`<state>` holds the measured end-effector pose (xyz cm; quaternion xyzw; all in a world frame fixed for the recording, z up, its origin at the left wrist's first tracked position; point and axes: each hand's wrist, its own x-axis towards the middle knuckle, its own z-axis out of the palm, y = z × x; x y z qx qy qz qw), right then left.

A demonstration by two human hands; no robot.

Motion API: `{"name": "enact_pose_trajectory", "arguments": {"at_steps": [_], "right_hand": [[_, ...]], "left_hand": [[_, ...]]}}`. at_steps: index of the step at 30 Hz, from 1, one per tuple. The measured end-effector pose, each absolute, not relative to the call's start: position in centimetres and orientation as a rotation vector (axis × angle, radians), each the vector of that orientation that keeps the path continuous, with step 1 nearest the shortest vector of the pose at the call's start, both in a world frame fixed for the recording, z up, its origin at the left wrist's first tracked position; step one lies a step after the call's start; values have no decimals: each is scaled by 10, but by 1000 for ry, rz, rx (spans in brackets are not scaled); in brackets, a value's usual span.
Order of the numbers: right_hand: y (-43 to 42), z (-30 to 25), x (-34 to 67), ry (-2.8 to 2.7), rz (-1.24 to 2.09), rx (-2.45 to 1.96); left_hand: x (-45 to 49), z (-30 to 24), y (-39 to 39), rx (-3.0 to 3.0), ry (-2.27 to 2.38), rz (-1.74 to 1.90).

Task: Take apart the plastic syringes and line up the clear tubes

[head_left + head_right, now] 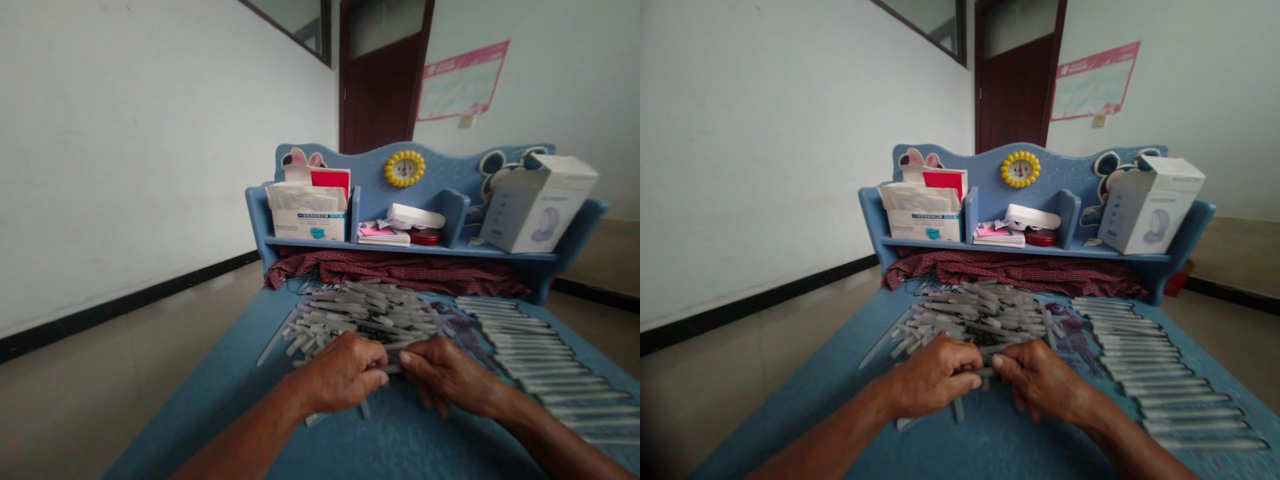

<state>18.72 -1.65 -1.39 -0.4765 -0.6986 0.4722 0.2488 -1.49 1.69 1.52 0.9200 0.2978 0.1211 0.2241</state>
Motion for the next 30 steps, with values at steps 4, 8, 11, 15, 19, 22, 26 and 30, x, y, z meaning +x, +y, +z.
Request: {"name": "enact_pose_trajectory", "arguments": {"at_steps": [4,8,11,15,19,22,26,30], "right_hand": [[-16,-14,187,-1867,1282,-1266],[-15,-15,188,-1899,1331,-1294],[-16,-15,188,-1876,1320,-1265],[-17,-14,187,-1894,1366,-1318],[-17,-13,188,-1904,1389,-1304],[-18,-13,188,-1891,1377,-1331],[-17,-15,186,-1810,1488,-1347],[-17,-15,187,-1764,1563,-1329]], "left_hand": [[-16,13,18,2539,806,322],[-17,11,18,2570,791,293],[-17,10,19,2593,779,291],[-16,9,19,2647,742,303],[-14,10,19,2696,702,346],[-13,10,19,2743,682,374],[-11,10,19,2856,677,396],[-12,13,19,2886,671,368]]}}
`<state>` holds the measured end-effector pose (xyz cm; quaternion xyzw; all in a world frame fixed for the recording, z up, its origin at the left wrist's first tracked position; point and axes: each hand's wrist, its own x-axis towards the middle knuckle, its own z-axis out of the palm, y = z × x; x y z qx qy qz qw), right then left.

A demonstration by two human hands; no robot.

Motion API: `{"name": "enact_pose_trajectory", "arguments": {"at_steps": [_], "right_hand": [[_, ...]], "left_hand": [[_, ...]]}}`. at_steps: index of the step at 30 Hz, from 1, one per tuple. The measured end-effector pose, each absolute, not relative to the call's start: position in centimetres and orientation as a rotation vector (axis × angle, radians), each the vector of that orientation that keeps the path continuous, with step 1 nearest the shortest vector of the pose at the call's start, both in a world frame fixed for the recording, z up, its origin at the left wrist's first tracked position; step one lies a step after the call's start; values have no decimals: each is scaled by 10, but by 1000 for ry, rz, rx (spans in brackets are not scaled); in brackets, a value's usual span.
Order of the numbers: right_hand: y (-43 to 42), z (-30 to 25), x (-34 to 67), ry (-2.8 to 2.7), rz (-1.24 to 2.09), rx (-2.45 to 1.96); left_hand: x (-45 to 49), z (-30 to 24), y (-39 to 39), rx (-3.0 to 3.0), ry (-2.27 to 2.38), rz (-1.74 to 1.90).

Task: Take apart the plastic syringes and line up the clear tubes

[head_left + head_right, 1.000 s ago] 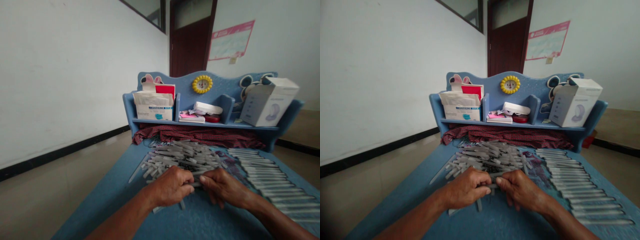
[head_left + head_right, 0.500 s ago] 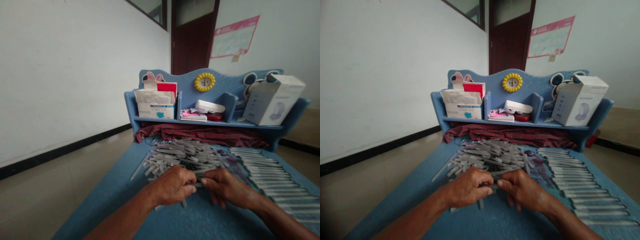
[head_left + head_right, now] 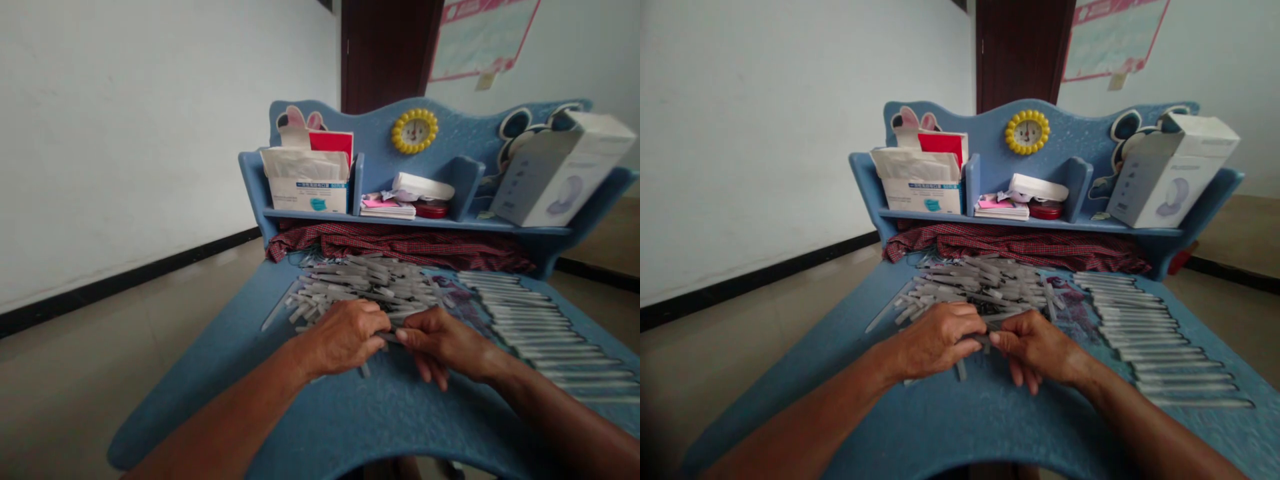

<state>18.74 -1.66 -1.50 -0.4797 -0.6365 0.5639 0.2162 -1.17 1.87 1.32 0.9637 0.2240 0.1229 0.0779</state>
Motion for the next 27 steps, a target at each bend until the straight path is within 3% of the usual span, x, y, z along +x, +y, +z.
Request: {"name": "enact_pose_trajectory", "arguments": {"at_steps": [8,21,27], "right_hand": [[-16,-9,202,-1899,1615,-1278],[-15,-11,208,-2008,1638,-1290],[-16,-12,205,-2041,1655,-1272]], "left_hand": [[-36,44,28,2763,974,514],[-42,69,-6,2791,1132,-194],[-62,46,-26,2723,1243,-422]]}}
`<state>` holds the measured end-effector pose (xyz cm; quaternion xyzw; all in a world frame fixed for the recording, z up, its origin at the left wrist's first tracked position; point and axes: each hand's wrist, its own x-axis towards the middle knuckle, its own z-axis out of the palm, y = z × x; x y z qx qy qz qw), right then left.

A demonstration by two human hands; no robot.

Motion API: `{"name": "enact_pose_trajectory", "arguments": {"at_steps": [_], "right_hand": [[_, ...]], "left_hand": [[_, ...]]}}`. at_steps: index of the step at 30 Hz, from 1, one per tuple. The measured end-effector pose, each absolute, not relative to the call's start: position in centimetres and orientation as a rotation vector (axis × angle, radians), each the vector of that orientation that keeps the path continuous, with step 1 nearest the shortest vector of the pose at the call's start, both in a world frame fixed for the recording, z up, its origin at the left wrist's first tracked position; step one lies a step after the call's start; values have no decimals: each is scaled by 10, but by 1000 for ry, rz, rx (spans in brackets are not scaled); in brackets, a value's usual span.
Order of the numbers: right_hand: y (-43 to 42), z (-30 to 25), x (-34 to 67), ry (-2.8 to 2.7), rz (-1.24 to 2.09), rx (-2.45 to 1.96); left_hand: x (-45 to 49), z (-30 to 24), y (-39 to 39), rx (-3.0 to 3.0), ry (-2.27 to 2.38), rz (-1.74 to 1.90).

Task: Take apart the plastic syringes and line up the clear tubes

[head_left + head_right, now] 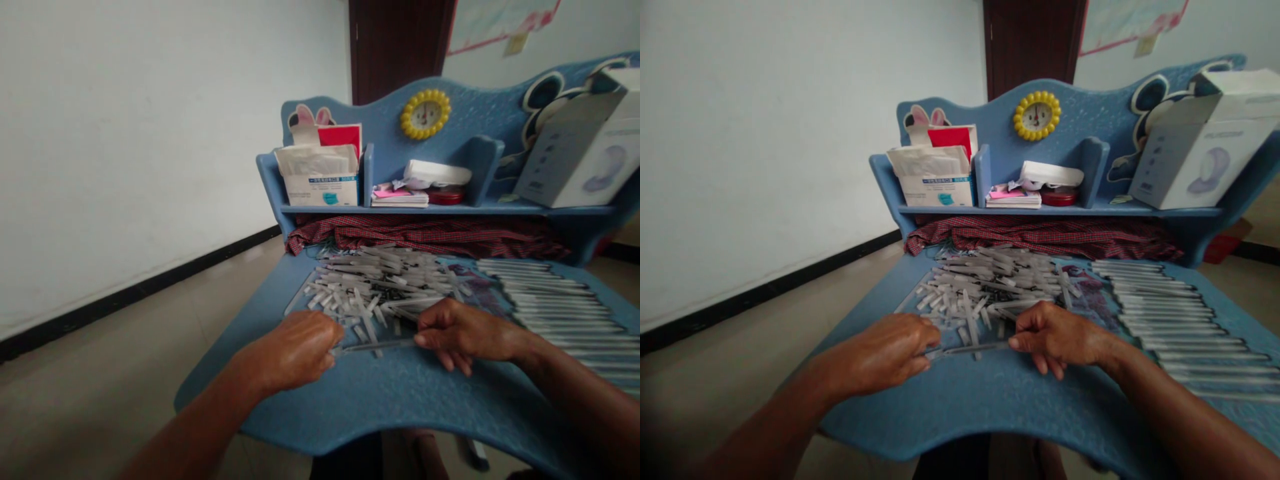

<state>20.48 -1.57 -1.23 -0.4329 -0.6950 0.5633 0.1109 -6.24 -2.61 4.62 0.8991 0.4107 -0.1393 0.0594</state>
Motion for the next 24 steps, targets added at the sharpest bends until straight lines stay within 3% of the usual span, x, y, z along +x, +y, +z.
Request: {"name": "enact_pose_trajectory", "arguments": {"at_steps": [6,12,17,24], "right_hand": [[-18,-15,199,-2042,1679,-1259],[-20,-16,197,-1995,1720,-1199],[-18,-13,199,-1917,1644,-1127],[-10,-5,192,-1681,1532,-1009]], "left_hand": [[-74,26,-31,2732,1255,-363],[-80,25,-32,2672,1162,-47],[-84,33,-19,2319,1191,143],[-68,48,22,1817,1214,688]]}}
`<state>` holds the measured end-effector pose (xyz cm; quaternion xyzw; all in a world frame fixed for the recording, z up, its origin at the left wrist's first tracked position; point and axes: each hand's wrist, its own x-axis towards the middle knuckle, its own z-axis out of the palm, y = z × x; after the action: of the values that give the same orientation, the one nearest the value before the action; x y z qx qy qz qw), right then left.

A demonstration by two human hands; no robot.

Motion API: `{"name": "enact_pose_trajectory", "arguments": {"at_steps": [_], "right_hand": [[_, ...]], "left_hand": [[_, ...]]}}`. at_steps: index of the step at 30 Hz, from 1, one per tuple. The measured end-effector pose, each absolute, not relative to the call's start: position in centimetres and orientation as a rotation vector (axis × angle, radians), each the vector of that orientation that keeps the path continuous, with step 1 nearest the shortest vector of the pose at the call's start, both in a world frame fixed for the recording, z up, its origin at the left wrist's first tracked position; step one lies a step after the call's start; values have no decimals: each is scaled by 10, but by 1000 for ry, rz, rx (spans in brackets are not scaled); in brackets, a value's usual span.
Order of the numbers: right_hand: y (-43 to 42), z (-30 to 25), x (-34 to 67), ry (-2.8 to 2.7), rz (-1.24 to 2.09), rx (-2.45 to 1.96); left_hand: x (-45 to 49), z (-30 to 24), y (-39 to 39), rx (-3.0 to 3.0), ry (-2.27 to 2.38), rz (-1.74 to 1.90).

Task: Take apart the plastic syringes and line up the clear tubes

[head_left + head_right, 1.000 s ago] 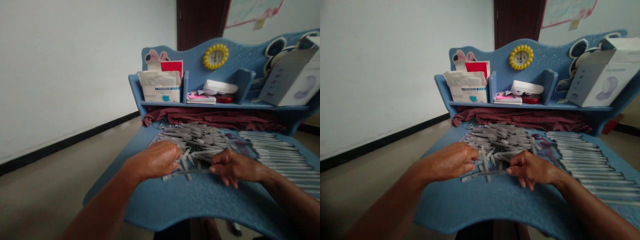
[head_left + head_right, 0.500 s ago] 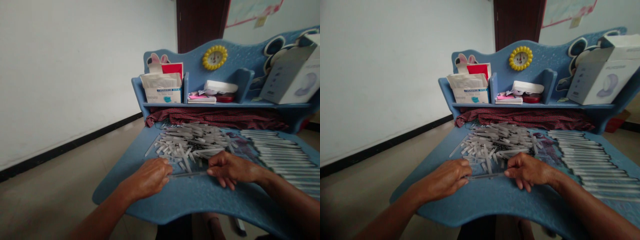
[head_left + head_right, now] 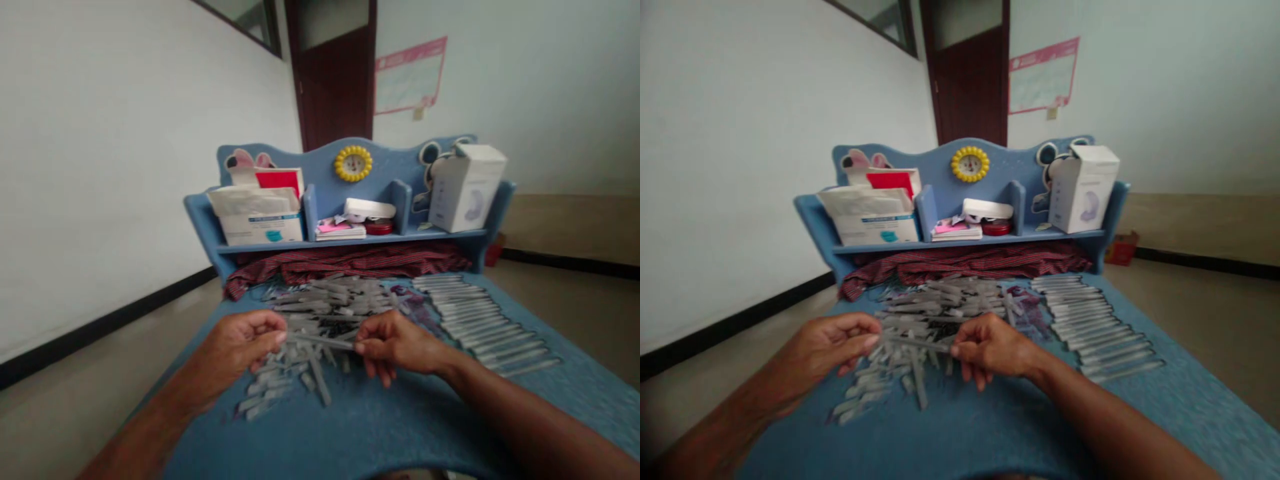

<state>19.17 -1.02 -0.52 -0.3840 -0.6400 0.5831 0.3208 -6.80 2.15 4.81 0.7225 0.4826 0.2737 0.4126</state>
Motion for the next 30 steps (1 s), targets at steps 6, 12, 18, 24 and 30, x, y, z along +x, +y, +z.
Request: {"name": "enact_pose_trajectory", "arguments": {"at_steps": [6,12,18,24,30], "right_hand": [[-1,0,194,-1554,1366,-1057],[0,-2,193,-1547,1153,-1066],[3,-10,196,-1724,774,-1111],[2,-1,201,-1924,549,-1220],[-2,8,200,-2196,111,-1318]], "left_hand": [[-25,54,48,1518,1038,832],[-9,54,61,1419,991,885],[-16,44,57,1457,1062,808],[-12,42,50,1483,1079,846],[1,32,41,1654,1004,779]]}}
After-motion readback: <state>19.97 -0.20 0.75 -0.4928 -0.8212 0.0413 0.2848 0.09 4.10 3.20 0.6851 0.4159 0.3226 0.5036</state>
